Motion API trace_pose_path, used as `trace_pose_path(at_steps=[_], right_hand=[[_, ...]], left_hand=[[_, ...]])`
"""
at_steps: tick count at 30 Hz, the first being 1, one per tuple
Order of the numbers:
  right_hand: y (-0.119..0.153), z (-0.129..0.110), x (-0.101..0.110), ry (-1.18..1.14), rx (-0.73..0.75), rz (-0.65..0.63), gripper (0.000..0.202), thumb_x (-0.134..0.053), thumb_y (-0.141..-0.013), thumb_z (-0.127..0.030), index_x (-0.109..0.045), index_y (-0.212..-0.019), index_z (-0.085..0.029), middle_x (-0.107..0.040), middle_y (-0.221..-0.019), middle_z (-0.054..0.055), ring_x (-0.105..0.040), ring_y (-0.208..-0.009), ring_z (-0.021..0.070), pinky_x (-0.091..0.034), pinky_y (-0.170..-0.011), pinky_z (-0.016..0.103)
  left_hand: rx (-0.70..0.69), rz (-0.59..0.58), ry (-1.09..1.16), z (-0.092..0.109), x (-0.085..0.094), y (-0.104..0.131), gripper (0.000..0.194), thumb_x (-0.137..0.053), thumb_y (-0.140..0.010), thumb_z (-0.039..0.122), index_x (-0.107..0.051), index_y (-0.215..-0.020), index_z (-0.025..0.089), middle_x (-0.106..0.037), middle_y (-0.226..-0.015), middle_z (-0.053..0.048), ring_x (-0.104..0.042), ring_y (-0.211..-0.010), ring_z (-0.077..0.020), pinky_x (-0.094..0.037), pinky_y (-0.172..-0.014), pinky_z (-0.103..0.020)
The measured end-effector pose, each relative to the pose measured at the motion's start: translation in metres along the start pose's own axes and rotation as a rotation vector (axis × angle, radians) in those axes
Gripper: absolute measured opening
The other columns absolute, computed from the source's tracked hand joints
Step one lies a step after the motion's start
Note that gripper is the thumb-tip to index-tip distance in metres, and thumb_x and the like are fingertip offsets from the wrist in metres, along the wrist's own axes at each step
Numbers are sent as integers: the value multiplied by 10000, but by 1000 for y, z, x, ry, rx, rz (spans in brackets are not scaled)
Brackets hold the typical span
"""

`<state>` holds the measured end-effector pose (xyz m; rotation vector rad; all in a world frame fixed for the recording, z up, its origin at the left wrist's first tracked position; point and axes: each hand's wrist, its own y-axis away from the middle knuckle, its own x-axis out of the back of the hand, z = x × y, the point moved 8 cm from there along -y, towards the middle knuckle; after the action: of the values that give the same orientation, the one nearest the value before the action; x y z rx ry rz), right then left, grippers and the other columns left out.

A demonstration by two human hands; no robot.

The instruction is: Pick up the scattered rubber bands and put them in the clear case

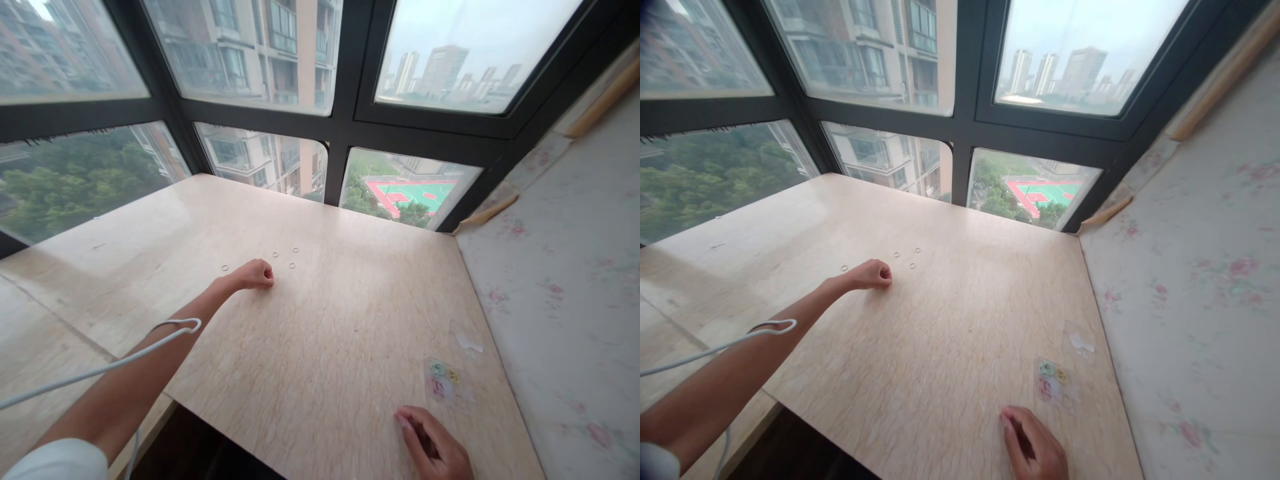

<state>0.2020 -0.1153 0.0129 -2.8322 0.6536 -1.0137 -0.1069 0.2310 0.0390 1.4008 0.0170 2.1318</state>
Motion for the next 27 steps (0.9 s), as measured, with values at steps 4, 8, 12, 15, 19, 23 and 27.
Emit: trace_pose_path(at_steps=[4, 8, 12, 15, 19, 23, 27], right_hand=[[-2, -3, -1, 41, 55, -29, 275, -560, -870, -442, -713, -807, -223, -715, -756, 57, -663, -607, 172, -562, -619, 221], [-2, -6, -3, 67, 81, -60, 269, -530, -895, -410, -702, -816, -219, -710, -742, 54, -662, -604, 168, -554, -586, 221], [-2, -10, -4, 80, 82, -66, 282, -485, -922, -390, -680, -825, -210, -701, -740, 62, -661, -629, 175, -546, -595, 239], [-4, -14, -3, 94, 87, -60, 276, -465, -929, -361, -667, -823, -206, -693, -727, 52, -656, -633, 173, -532, -594, 245], [-6, -20, -2, 98, 91, -57, 239, -459, -921, -291, -657, -819, -202, -681, -719, 33, -635, -631, 157, -499, -596, 243], [-6, -21, -1, 89, 79, -59, 203, -465, -899, -233, -651, -823, -204, -673, -721, 26, -612, -637, 154, -463, -599, 248], [-6, -21, 1, 81, 76, -46, 167, -498, -865, -197, -656, -810, -206, -666, -702, 12, -598, -633, 153, -440, -608, 255]], left_hand=[[4, 15, 331, 15, -8, 16, 100, -572, -654, 251, -615, -662, 160, -631, -592, -8, -591, -574, -140, -407, -514, -220], [-70, 43, 631, 46, -17, 25, 141, -634, -680, 296, -616, -698, 157, -616, -579, -2, -583, -562, -117, -417, -509, -207], [-118, 58, 774, 79, -34, 24, 199, -653, -698, 347, -621, -715, 152, -598, -553, -1, -543, -508, -97, -406, -479, -204], [-147, 75, 837, 108, -50, 23, 255, -688, -681, 376, -623, -772, 146, -634, -637, -20, -517, -490, -83, -401, -459, -205], [-190, 57, 913, 155, -74, 24, 352, -707, -682, 372, -655, -939, 138, -672, -743, -39, -513, -501, -78, -394, -451, -200], [-214, 1, 901, 205, -104, 28, 306, -712, -696, 387, -705, -884, 145, -652, -672, -17, -503, -493, -76, -387, -447, -194], [-291, -74, 831, 256, -138, 38, 253, -674, -732, 386, -720, -833, 160, -674, -688, -22, -504, -486, -81, -421, -450, -199]])
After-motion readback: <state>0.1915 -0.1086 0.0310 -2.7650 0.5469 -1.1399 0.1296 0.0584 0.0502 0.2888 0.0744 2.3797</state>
